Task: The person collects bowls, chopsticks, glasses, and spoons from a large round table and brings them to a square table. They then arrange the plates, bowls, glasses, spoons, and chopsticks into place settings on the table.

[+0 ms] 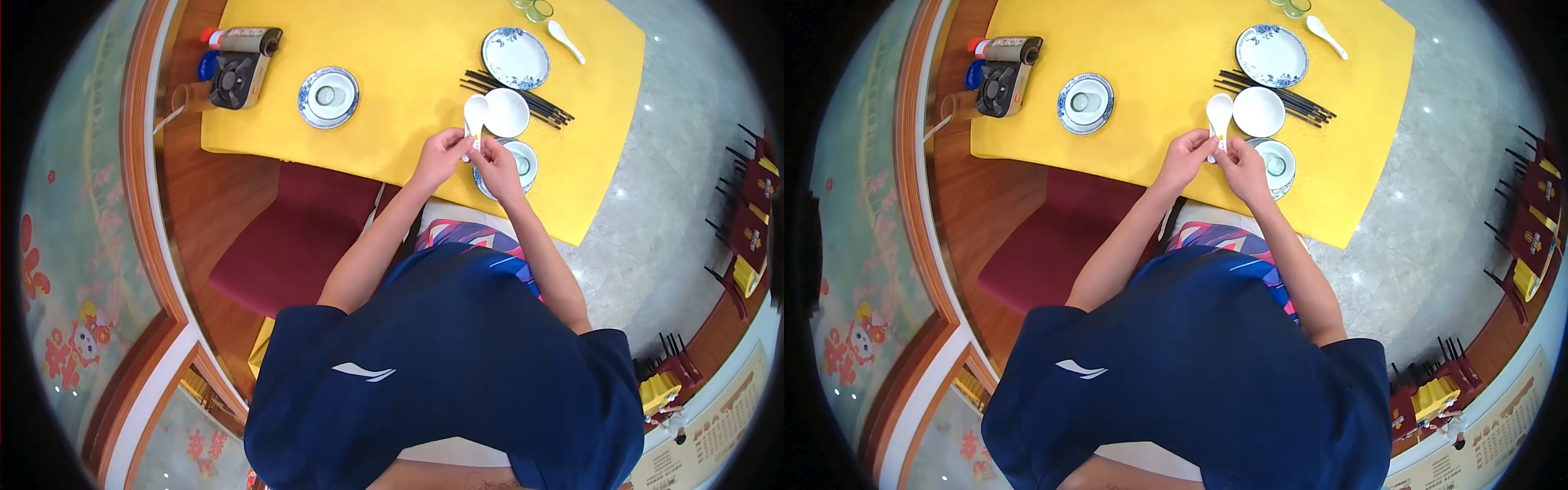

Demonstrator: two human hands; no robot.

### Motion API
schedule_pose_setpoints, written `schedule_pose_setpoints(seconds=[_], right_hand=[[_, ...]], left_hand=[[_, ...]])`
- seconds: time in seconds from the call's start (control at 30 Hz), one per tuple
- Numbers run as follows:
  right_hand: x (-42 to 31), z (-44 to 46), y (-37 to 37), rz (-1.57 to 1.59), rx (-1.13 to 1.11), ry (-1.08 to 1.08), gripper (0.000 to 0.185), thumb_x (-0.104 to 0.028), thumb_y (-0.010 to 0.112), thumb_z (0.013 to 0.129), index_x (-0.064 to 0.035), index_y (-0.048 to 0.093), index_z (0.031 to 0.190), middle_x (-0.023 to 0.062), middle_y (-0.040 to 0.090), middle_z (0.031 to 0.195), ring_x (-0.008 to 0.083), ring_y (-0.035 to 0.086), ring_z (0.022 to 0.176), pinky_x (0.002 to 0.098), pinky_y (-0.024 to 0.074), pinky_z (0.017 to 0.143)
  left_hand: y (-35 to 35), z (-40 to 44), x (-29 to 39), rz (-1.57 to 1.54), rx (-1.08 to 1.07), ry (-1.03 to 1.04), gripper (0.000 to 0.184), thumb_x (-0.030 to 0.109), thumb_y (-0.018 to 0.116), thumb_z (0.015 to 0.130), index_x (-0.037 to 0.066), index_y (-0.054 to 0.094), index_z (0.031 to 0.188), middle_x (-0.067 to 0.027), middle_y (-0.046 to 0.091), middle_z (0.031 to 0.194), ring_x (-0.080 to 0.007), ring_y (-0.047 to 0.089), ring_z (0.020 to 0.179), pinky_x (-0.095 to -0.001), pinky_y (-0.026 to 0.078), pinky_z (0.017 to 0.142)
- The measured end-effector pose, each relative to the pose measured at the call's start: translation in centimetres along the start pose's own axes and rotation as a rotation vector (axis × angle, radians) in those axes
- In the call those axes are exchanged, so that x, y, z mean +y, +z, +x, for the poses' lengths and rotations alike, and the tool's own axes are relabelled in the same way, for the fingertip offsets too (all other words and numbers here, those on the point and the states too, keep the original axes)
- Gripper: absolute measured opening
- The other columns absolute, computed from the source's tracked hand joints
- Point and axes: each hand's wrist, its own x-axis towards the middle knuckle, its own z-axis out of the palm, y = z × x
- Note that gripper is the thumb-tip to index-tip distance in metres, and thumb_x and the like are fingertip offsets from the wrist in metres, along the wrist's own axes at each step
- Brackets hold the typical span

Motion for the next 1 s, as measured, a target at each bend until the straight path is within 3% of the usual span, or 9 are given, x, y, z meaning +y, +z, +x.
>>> schedule_pose_setpoints(seconds=[0.13, 0.2, 0.27, 0.33, 0.53, 0.8, 0.93, 0.97, 1.0], right_hand=[[-1.8, -0.9, 1.0, -0.262, -0.039, -0.023, 0.023, -0.024, 0.064, 0.088, -0.0025, 0.064, 0.094, 0.0072, 0.065, 0.072, 0.0093, 0.05, 0.055, 0.0266, 0.0398, 0.053], [-1.4, -1.2, 1.2, -0.261, -0.043, -0.029, 0.023, -0.024, 0.063, 0.089, -0.0021, 0.064, 0.095, 0.0065, 0.065, 0.069, 0.0083, 0.051, 0.054, 0.0257, 0.0394, 0.052], [-0.3, -1.6, 0.9, -0.066, 0.004, -0.078, 0.02, -0.021, 0.058, 0.094, -0.0021, 0.061, 0.101, 0.0022, 0.064, 0.069, 0.0055, 0.049, 0.058, 0.0227, 0.038, 0.055], [-0.2, -2.0, -0.6, -0.088, 0.026, -0.015, 0.021, -0.02, 0.058, 0.094, -0.0015, 0.06, 0.102, 0.0041, 0.065, 0.069, 0.0061, 0.052, 0.058, 0.0238, 0.0393, 0.054], [1.8, -4.5, -5.5, -0.187, 0.142, 0.075, 0.02, -0.018, 0.056, 0.095, 0.0002, 0.058, 0.103, 0.0048, 0.062, 0.069, 0.0073, 0.055, 0.061, 0.0244, 0.0405, 0.056], [5.6, -8.3, -8.8, -0.247, 0.298, 0.174, 0.019, -0.018, 0.055, 0.095, 0.0004, 0.059, 0.1, 0.005, 0.06, 0.067, 0.0083, 0.055, 0.061, 0.0246, 0.0405, 0.056], [7.2, -8.8, -8.6, -0.33, 0.321, 0.168, 0.022, -0.02, 0.059, 0.093, 0.0027, 0.059, 0.095, 0.0085, 0.062, 0.065, 0.0105, 0.057, 0.058, 0.0269, 0.0431, 0.054], [7.3, -8.8, -8.3, -0.318, 0.307, 0.174, 0.022, -0.02, 0.059, 0.093, 0.0026, 0.059, 0.095, 0.0087, 0.062, 0.065, 0.011, 0.058, 0.058, 0.0272, 0.0439, 0.055], [7.3, -8.8, -8.2, -0.305, 0.292, 0.178, 0.022, -0.02, 0.06, 0.092, 0.0025, 0.059, 0.094, 0.0089, 0.062, 0.065, 0.0115, 0.059, 0.059, 0.0276, 0.0448, 0.055]], left_hand=[[-2.7, -1.4, 0.0, 0.018, 0.066, 0.026, 0.026, 0.019, 0.052, 0.097, -0.003, 0.06, 0.108, -0.0069, 0.066, 0.091, -0.0116, 0.062, 0.081, -0.0257, 0.049, 0.073], [-4.6, -2.0, 1.6, -0.205, 0.337, -0.113, 0.026, 0.021, 0.051, 0.097, 0.0, 0.06, 0.109, -0.0057, 0.064, 0.082, -0.0097, 0.059, 0.066, -0.0238, 0.047, 0.059], [-8.4, -1.7, 1.5, -0.323, 0.368, -0.052, 0.027, 0.024, 0.048, 0.099, 0.002, 0.059, 0.112, -0.0019, 0.056, 0.071, -0.0068, 0.048, 0.054, -0.0211, 0.039, 0.049], [-11.3, -1.2, 1.8, -0.503, 0.428, -0.046, 0.028, 0.025, 0.047, 0.099, 0.003, 0.056, 0.113, 0.0022, 0.045, 0.065, -0.005, 0.035, 0.05, -0.0199, 0.03, 0.044], [-18.0, 1.4, -0.2, -0.799, 0.373, -0.104, 0.029, 0.028, 0.045, 0.1, 0.005, 0.053, 0.117, 0.0041, 0.033, 0.064, -0.0061, 0.027, 0.05, -0.0208, 0.023, 0.043], [-20.3, 3.8, -1.9, -1.054, 0.331, -0.178, 0.028, 0.029, 0.042, 0.101, 0.008, 0.057, 0.11, 0.0051, 0.032, 0.06, -0.0062, 0.027, 0.046, -0.0195, 0.022, 0.037], [-21.0, 4.5, -2.9, -1.07, 0.29, -0.2, 0.028, 0.031, 0.042, 0.1, 0.01, 0.061, 0.102, 0.0049, 0.032, 0.057, -0.0062, 0.027, 0.045, -0.0196, 0.021, 0.036], [-21.0, 4.5, -2.8, -1.076, 0.29, -0.213, 0.03, 0.034, 0.043, 0.1, 0.012, 0.061, 0.091, 0.0046, 0.032, 0.055, -0.0067, 0.027, 0.044, -0.0201, 0.021, 0.036], [-21.3, 4.6, -3.0, -1.078, 0.279, -0.219, 0.03, 0.034, 0.043, 0.1, 0.012, 0.061, 0.091, 0.0046, 0.032, 0.055, -0.0067, 0.027, 0.044, -0.0201, 0.021, 0.036]])
